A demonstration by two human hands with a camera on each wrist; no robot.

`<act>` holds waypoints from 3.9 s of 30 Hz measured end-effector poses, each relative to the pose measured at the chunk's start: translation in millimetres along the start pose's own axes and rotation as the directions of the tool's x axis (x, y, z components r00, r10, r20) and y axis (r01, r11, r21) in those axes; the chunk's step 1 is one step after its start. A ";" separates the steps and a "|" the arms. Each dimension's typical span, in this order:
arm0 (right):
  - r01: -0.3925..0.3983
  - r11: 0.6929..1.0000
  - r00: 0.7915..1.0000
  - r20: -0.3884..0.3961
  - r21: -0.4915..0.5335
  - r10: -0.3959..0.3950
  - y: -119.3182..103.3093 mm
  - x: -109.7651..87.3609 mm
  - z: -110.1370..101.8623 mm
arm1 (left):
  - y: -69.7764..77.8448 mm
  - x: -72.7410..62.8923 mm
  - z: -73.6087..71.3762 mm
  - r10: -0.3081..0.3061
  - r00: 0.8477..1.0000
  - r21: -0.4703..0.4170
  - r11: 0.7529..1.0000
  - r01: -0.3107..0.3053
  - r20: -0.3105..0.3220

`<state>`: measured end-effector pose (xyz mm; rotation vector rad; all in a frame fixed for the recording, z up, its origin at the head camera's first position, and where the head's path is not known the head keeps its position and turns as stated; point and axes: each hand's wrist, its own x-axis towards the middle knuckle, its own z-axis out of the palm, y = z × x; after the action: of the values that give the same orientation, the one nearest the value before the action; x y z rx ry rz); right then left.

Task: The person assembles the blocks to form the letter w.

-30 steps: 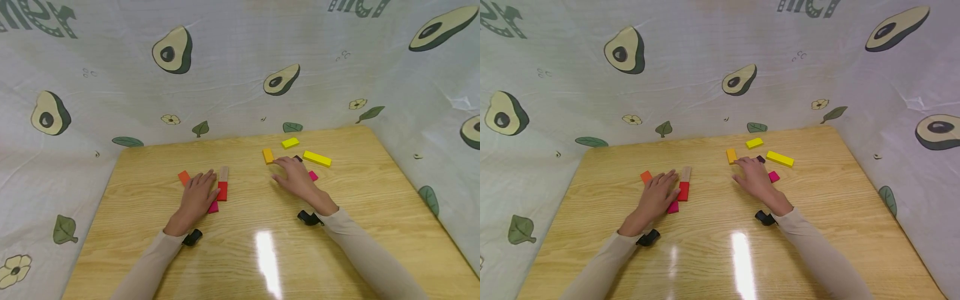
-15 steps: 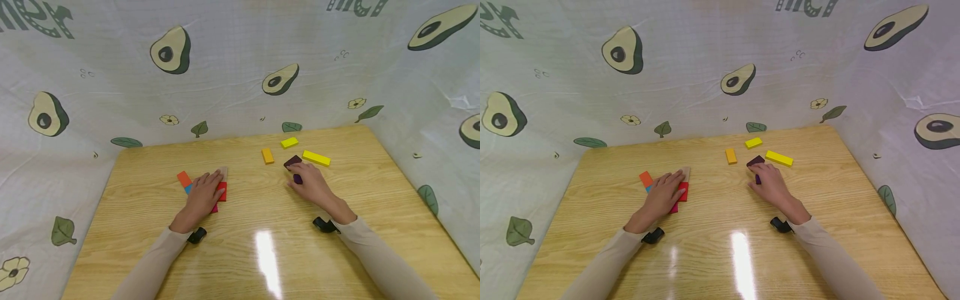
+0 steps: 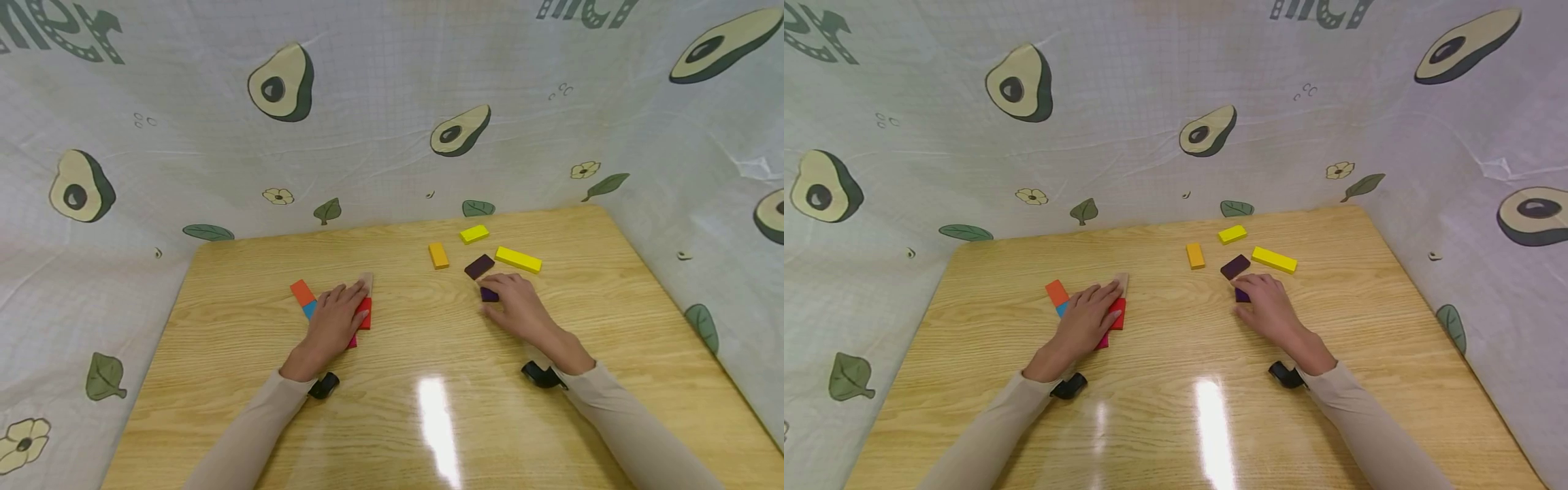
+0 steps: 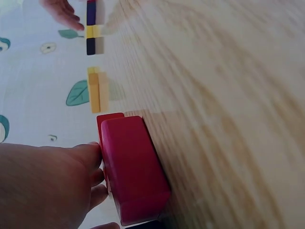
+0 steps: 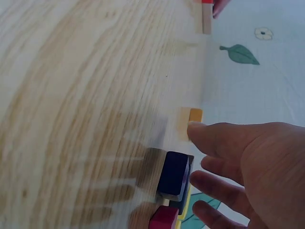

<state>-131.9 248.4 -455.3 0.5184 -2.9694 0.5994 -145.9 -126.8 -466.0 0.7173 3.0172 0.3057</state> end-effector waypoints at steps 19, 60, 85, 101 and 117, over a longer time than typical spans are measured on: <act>0.001 0.999 0.999 -0.039 -0.041 -0.003 12.3 5.7 4.4 | 1.5 -1.4 1.2 -0.024 1.000 -0.016 1.000 0.024 0.007; 0.180 0.984 0.980 0.083 -0.005 -0.179 -92.2 139.6 56.1 | 3.5 -0.6 -3.1 -0.040 0.999 0.005 0.999 0.040 0.033; 0.207 0.978 0.975 0.084 0.015 -0.208 -108.9 164.7 75.8 | 3.3 0.2 -0.2 -0.040 0.999 -0.007 0.999 0.040 0.027; 0.180 0.984 0.982 0.060 0.011 -0.181 -93.3 136.7 52.8 | 2.9 0.2 0.6 -0.031 0.999 0.009 0.999 0.031 0.009; 0.119 0.989 0.993 -0.030 0.091 -0.117 -46.5 89.6 25.1 | 3.4 -0.1 0.8 -0.046 0.999 0.002 0.999 0.046 0.028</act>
<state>-200.5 170.3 -449.7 0.6836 -2.8739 0.7289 -144.3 -123.8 -466.1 0.6461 3.0032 0.2893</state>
